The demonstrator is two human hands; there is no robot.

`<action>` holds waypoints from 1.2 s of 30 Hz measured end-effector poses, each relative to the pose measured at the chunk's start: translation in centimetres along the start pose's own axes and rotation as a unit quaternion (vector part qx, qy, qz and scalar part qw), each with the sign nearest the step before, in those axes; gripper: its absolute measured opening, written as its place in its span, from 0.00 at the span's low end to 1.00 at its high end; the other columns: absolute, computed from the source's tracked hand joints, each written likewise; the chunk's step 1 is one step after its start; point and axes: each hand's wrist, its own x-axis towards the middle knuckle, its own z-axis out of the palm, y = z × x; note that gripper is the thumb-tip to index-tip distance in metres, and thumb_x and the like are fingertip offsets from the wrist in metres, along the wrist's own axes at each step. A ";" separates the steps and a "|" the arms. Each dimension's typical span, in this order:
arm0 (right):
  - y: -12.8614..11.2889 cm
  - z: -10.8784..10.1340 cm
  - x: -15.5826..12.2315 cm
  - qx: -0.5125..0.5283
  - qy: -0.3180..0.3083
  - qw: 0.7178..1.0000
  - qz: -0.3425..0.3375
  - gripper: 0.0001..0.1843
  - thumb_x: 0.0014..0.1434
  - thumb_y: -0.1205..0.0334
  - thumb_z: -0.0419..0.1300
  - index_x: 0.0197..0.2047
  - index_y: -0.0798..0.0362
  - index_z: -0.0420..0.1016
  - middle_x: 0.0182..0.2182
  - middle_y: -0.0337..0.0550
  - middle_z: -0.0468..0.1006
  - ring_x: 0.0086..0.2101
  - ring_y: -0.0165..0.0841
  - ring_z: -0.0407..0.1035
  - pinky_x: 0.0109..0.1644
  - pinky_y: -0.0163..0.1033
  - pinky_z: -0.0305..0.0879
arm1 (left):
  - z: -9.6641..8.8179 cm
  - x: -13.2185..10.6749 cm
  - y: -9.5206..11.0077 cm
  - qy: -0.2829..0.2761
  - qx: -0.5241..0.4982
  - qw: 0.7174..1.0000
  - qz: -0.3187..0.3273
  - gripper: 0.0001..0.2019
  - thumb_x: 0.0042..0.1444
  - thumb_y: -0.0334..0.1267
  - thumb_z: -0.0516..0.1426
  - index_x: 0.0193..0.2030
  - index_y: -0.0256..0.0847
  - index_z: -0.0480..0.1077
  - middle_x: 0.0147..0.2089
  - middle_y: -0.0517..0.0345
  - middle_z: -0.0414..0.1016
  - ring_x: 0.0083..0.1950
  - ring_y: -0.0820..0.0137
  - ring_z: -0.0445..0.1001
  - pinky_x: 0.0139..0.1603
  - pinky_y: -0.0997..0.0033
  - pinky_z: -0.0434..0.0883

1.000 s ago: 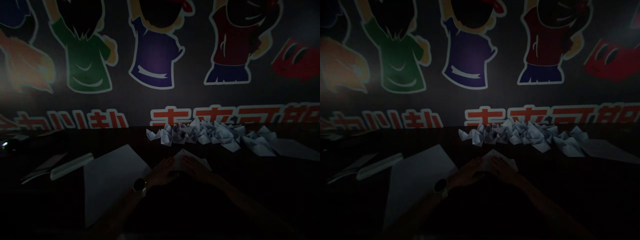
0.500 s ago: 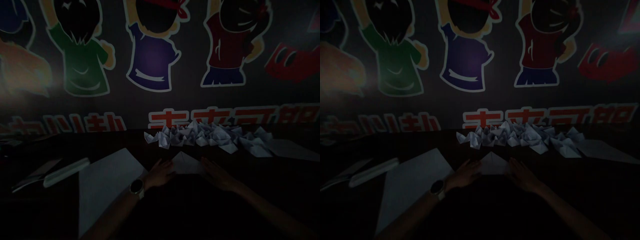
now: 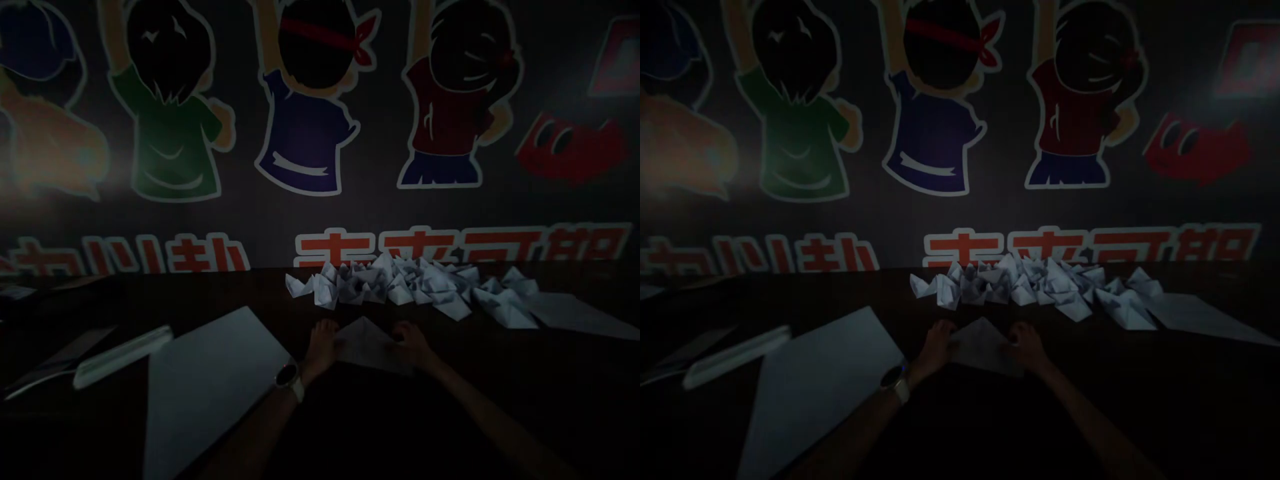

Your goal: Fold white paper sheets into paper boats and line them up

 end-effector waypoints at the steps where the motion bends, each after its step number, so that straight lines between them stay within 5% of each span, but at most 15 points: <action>1: 0.2 -0.1 0.2 0.059 -0.005 0.998 0.018 0.19 0.47 0.44 0.58 0.27 0.54 0.72 0.32 0.48 0.76 0.35 0.40 0.69 0.39 0.43 0.63 | 0.0 0.0 -0.1 0.007 -0.009 1.000 0.000 0.16 0.55 0.43 0.52 0.48 0.36 0.64 0.51 0.48 0.65 0.51 0.60 0.63 0.50 0.60 0.60; 5: -0.4 -1.2 1.1 0.301 -0.003 0.944 0.131 0.17 0.40 0.47 0.63 0.25 0.53 0.73 0.24 0.40 0.76 0.30 0.39 0.70 0.35 0.40 0.64 | -0.2 0.4 -0.2 0.024 -0.116 0.993 -0.015 0.14 0.52 0.43 0.54 0.42 0.37 0.67 0.43 0.51 0.71 0.46 0.61 0.67 0.48 0.60 0.60; 8: -1.4 -2.1 1.1 0.508 -0.001 0.835 0.213 0.19 0.42 0.47 0.64 0.31 0.52 0.75 0.29 0.40 0.79 0.34 0.39 0.72 0.39 0.42 0.66 | -0.4 0.7 -0.1 0.023 -0.185 0.982 -0.030 0.11 0.54 0.43 0.52 0.36 0.37 0.67 0.33 0.57 0.71 0.35 0.68 0.69 0.38 0.68 0.64; 10: -2.3 -2.3 0.7 0.602 -0.024 0.766 0.226 0.20 0.46 0.45 0.61 0.36 0.51 0.75 0.35 0.42 0.79 0.39 0.40 0.72 0.43 0.44 0.66 | -0.5 0.8 0.3 0.053 -0.256 0.964 -0.039 0.11 0.54 0.44 0.51 0.34 0.37 0.66 0.32 0.57 0.71 0.33 0.69 0.68 0.33 0.71 0.64; 13: -4.1 -2.0 -0.1 0.643 -0.082 0.733 0.204 0.20 0.46 0.44 0.61 0.37 0.50 0.75 0.39 0.44 0.78 0.43 0.42 0.71 0.48 0.49 0.65 | -0.3 0.5 1.7 0.106 -0.383 0.914 -0.077 0.13 0.51 0.46 0.53 0.34 0.36 0.65 0.33 0.56 0.71 0.35 0.69 0.68 0.33 0.72 0.64; 15: -5.3 -1.4 -0.5 0.626 -0.096 0.751 0.185 0.19 0.42 0.46 0.65 0.33 0.50 0.76 0.39 0.45 0.79 0.44 0.43 0.70 0.49 0.50 0.64 | 0.0 0.1 2.7 0.111 -0.417 0.898 -0.086 0.14 0.50 0.47 0.54 0.34 0.36 0.66 0.33 0.56 0.71 0.35 0.68 0.68 0.33 0.73 0.65; 22: -5.7 -1.1 -0.2 0.518 0.053 0.823 0.228 0.22 0.39 0.47 0.66 0.34 0.54 0.76 0.34 0.48 0.80 0.38 0.46 0.72 0.42 0.49 0.69 | 0.6 -1.2 4.4 0.014 -0.405 0.914 0.010 0.14 0.52 0.46 0.55 0.39 0.38 0.65 0.40 0.55 0.72 0.42 0.67 0.69 0.42 0.70 0.68; 25: -4.7 -2.8 0.0 0.379 0.151 0.893 0.193 0.21 0.45 0.46 0.61 0.33 0.56 0.75 0.32 0.51 0.79 0.35 0.46 0.72 0.37 0.47 0.69 | 0.3 -1.1 4.4 0.089 -0.378 0.921 -0.001 0.14 0.56 0.44 0.52 0.46 0.39 0.60 0.44 0.53 0.70 0.46 0.68 0.69 0.48 0.68 0.67; 28: -4.5 -4.3 -0.2 0.160 0.212 0.961 0.076 0.17 0.53 0.50 0.55 0.39 0.54 0.74 0.40 0.51 0.77 0.40 0.44 0.70 0.41 0.44 0.66 | -0.6 -1.0 4.3 0.199 -0.359 0.911 -0.034 0.15 0.61 0.42 0.46 0.52 0.39 0.55 0.50 0.49 0.65 0.52 0.68 0.66 0.53 0.67 0.63; 30: -4.9 -4.6 -0.6 0.015 0.167 0.986 -0.003 0.14 0.57 0.57 0.52 0.43 0.52 0.73 0.43 0.50 0.74 0.41 0.41 0.69 0.43 0.42 0.65 | -1.6 -0.9 4.1 0.269 -0.324 0.905 -0.060 0.16 0.62 0.42 0.43 0.54 0.39 0.53 0.53 0.46 0.63 0.54 0.66 0.64 0.55 0.66 0.62; 33: -5.8 -3.6 -1.2 -0.127 0.044 0.986 -0.102 0.14 0.56 0.68 0.51 0.43 0.51 0.72 0.43 0.49 0.74 0.43 0.40 0.67 0.45 0.41 0.64 | -3.3 -1.2 4.1 0.316 -0.251 0.914 -0.042 0.18 0.62 0.43 0.42 0.57 0.38 0.52 0.56 0.44 0.60 0.58 0.64 0.60 0.57 0.63 0.59; 36: -6.3 -2.1 -1.5 -0.167 -0.054 0.970 -0.170 0.15 0.54 0.74 0.51 0.41 0.52 0.74 0.43 0.50 0.75 0.45 0.41 0.67 0.49 0.44 0.62 | -3.9 -1.7 4.3 0.207 -0.155 0.963 0.072 0.21 0.61 0.45 0.45 0.58 0.40 0.53 0.60 0.46 0.59 0.61 0.63 0.56 0.61 0.60 0.54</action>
